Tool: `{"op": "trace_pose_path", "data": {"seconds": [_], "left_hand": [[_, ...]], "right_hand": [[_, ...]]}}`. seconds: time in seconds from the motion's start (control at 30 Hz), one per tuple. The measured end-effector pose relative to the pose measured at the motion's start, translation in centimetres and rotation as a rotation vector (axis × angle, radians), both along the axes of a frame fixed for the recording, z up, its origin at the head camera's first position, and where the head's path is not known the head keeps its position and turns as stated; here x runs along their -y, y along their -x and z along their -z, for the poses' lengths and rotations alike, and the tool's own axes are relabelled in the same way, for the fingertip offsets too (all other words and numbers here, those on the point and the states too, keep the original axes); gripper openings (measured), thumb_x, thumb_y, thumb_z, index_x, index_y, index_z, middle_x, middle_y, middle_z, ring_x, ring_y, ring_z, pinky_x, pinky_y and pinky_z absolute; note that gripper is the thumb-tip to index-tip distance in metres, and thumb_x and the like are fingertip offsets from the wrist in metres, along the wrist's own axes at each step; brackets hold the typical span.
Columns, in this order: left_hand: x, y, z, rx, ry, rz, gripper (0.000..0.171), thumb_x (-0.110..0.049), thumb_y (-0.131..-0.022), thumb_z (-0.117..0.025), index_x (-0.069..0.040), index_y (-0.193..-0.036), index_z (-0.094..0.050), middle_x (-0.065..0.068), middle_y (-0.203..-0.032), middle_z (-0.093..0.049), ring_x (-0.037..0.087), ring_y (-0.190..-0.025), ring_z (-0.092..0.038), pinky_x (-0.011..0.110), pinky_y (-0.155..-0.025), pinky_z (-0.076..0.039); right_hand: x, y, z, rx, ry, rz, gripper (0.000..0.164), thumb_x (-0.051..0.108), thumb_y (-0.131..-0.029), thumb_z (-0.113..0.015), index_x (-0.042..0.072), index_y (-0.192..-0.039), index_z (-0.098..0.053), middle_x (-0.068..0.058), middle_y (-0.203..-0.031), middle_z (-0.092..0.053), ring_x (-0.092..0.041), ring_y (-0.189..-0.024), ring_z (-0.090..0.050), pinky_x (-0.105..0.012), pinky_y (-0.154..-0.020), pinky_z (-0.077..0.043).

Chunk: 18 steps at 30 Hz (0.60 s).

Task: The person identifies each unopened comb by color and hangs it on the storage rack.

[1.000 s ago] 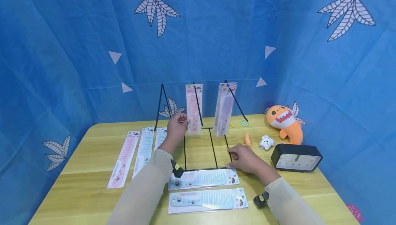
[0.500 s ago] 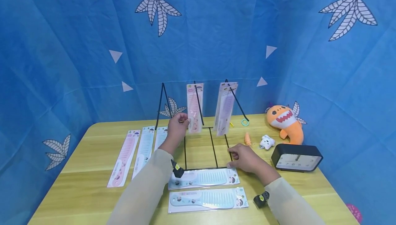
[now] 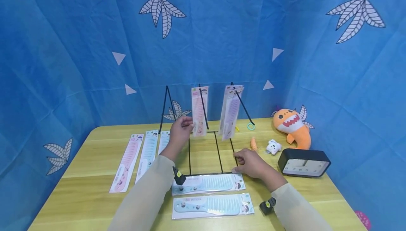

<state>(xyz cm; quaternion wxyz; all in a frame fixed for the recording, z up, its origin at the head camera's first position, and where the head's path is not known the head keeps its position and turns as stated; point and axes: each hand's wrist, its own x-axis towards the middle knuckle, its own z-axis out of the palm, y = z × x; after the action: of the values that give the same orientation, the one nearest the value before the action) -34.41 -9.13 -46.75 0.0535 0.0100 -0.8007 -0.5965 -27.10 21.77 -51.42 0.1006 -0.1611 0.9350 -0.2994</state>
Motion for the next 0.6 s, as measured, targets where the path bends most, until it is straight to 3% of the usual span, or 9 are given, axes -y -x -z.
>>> {"op": "trace_pose_path", "data": {"seconds": [0.2, 0.27, 0.47, 0.6], "left_hand": [[1.9, -1.9, -0.8, 0.022, 0.143, -0.003, 0.030, -0.014, -0.107, -0.068, -0.008, -0.136, -0.062, 0.011, -0.131, -0.068, 0.031, -0.128, -0.067, 0.048, -0.105, -0.059], [3.1, -2.8, -1.3, 0.045, 0.213, 0.013, 0.032, -0.017, -0.108, -0.067, -0.006, -0.137, -0.061, 0.013, -0.133, -0.067, 0.031, -0.128, -0.066, 0.052, -0.111, -0.054], [8.4, -5.0, -1.8, 0.167, 0.514, 0.009, 0.041, -0.019, -0.108, -0.065, -0.001, -0.145, -0.058, 0.022, -0.143, -0.065, 0.040, -0.135, -0.062, 0.057, -0.117, -0.050], [12.9, -6.4, -1.1, 0.251, 0.616, -0.047, 0.051, -0.017, -0.107, -0.064, 0.004, -0.151, -0.050, 0.030, -0.148, -0.059, 0.048, -0.137, -0.058, 0.060, -0.111, -0.052]], "right_hand": [[0.0, 0.0, -0.1, -0.008, 0.003, 0.004, 0.071, 0.025, -0.088, -0.094, -0.003, -0.146, -0.065, -0.003, -0.101, -0.060, -0.018, -0.093, -0.054, -0.038, -0.082, -0.047], [0.0, 0.1, -0.1, -0.011, 0.003, -0.001, 0.071, 0.025, -0.088, -0.094, -0.004, -0.146, -0.065, -0.004, -0.101, -0.060, -0.018, -0.093, -0.054, -0.038, -0.081, -0.047], [0.0, 0.1, -0.1, -0.006, 0.012, -0.001, 0.070, 0.023, -0.088, -0.093, -0.005, -0.146, -0.065, -0.004, -0.098, -0.058, -0.019, -0.091, -0.052, -0.039, -0.080, -0.045], [0.0, 0.0, 0.0, 0.002, 0.017, 0.006, 0.070, 0.022, -0.088, -0.093, -0.005, -0.146, -0.065, -0.004, -0.095, -0.056, -0.019, -0.090, -0.052, -0.039, -0.079, -0.043]]}}
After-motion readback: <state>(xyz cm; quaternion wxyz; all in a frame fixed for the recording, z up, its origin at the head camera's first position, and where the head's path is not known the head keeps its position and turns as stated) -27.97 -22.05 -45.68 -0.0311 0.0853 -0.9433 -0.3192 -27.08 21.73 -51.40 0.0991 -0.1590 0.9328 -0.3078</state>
